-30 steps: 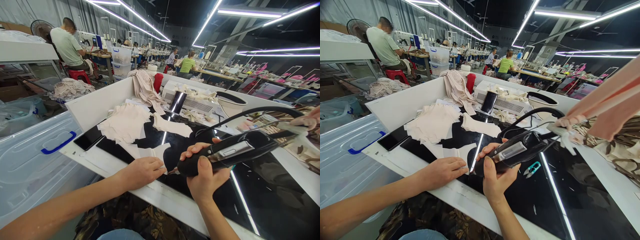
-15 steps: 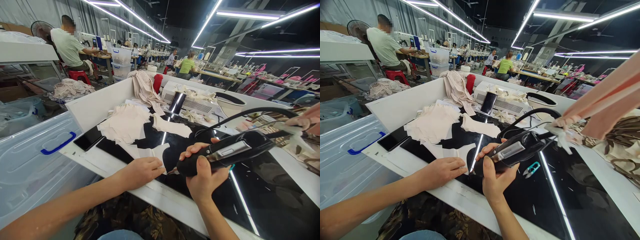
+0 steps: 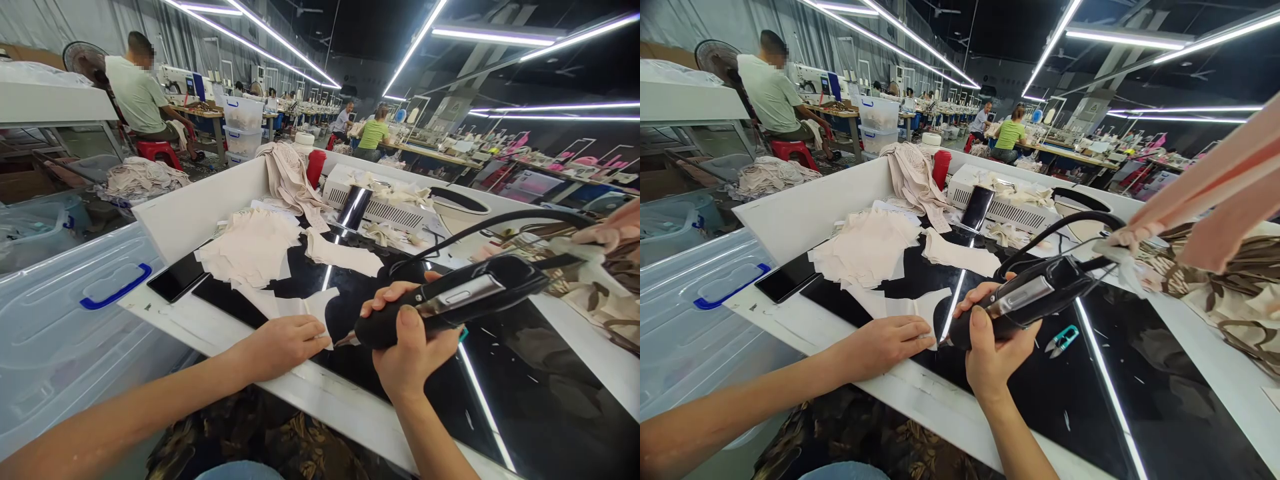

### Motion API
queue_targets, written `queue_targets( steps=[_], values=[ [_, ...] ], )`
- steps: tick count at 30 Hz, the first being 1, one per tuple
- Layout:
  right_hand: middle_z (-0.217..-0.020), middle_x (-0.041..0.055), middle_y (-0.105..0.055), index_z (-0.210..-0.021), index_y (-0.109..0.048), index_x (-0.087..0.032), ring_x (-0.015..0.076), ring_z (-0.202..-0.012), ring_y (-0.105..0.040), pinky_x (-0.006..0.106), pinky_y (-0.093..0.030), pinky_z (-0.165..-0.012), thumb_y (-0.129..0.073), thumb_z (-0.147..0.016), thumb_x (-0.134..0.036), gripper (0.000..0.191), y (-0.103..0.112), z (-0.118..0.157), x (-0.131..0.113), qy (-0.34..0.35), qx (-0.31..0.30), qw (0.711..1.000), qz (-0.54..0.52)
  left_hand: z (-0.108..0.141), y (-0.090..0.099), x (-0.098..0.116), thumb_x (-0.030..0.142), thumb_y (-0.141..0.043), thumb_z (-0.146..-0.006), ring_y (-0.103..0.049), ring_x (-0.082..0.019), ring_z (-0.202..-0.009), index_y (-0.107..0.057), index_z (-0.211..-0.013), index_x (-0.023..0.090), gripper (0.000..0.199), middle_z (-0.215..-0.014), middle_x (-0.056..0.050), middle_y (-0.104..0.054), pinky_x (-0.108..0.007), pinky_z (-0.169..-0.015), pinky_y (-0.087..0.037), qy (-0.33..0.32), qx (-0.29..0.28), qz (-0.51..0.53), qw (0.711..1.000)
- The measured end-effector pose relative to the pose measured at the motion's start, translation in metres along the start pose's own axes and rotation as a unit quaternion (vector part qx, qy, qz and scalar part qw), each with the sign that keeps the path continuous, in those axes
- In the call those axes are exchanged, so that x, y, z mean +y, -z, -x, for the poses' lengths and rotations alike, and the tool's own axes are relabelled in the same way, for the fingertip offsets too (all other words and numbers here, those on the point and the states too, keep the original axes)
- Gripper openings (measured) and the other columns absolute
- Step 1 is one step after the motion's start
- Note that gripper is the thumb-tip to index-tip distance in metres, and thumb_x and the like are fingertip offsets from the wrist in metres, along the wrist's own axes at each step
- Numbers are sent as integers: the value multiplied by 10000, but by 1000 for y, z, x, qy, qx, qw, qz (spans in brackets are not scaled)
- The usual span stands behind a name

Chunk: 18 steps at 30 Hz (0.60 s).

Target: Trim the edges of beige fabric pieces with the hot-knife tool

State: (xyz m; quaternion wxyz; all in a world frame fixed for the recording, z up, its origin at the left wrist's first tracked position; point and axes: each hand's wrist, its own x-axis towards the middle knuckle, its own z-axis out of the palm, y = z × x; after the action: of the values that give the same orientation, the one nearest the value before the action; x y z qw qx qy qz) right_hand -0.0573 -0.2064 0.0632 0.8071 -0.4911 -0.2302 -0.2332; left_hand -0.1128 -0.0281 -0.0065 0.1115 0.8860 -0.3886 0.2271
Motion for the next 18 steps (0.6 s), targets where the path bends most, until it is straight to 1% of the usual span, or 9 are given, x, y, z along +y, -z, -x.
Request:
queue_targets(
  steps=[4, 13, 18],
  values=[
    [-826, -43, -668, -1244, -602, -283, 147, -644, -634, 282, -576, -532, -810, -858, -269, 439, -1, 0, 3, -4, -4, 1000, -3, 0, -1, 0, 51, -436, -1096, -685, -239, -1104, -642, -1238, 82, 252, -1123, -119, -698, -365, -1003, -618, -3, 6, -3, 1000],
    [-846, -44, -676, -1250, -592, -276, 137, -630, -642, 286, -593, -553, -789, -882, -245, 419, 0, 3, 3, -5, -19, 1000, -4, 0, -1, 0, 46, -430, -1096, -686, -232, -1075, -646, -1227, 84, 256, -1105, -114, -699, -355, -987, -620, -3, 16, -7, 1000],
    [-826, -45, -671, -1226, -580, -287, 145, -647, -640, 283, -586, -537, -766, -884, -212, 397, -2, 3, 2, -10, -7, 1000, 14, 0, -3, -1, 48, -442, -1092, -692, -236, -1096, -644, -1241, 83, 254, -1119, -125, -700, -366, -1004, -618, -5, 11, -6, 1000]
  ],
)
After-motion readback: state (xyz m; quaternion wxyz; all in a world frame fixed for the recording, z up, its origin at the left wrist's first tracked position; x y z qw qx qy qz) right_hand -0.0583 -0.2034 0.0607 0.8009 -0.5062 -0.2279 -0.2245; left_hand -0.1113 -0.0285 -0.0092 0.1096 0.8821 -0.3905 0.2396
